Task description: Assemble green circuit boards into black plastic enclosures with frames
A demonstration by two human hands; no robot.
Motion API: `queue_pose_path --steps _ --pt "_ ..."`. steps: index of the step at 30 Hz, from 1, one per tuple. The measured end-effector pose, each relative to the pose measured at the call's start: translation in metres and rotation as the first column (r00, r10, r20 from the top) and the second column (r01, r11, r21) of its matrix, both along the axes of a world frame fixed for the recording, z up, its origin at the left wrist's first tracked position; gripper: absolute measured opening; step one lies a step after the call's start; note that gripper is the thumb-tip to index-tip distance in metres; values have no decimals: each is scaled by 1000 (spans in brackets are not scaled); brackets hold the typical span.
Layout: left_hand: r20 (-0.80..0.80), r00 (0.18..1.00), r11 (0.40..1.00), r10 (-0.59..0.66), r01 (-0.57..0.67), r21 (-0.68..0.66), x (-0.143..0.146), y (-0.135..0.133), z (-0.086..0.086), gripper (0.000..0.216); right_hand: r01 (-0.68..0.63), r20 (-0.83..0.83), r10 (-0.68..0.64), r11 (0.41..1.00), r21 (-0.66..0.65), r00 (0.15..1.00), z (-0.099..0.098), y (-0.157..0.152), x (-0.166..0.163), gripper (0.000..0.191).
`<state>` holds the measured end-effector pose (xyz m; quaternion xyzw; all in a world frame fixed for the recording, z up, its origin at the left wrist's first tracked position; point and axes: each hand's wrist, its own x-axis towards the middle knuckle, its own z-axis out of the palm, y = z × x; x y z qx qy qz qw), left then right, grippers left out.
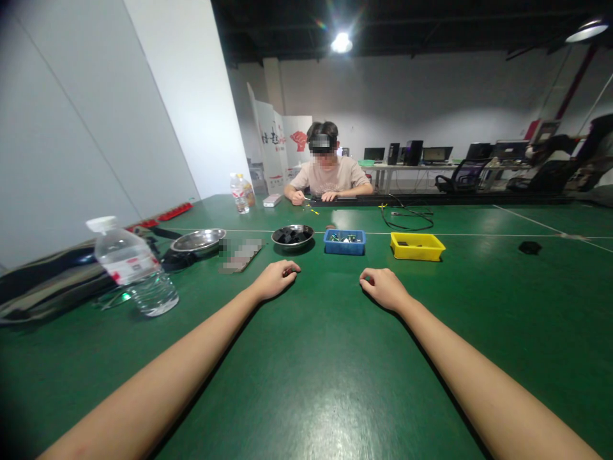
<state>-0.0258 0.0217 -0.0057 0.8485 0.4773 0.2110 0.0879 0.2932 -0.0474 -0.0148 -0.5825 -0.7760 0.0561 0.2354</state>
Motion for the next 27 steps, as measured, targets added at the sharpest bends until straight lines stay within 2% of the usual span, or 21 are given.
queue_pose_path --steps 21,27 --pt "14 1000 1000 9 -8 -2 -1 0 0 31 10 21 -10 1000 -8 1000 3 -2 -2 24" --pt "2 1000 1000 -17 17 -10 -1 1 2 27 13 16 -12 1000 -10 1000 3 -2 -2 23"
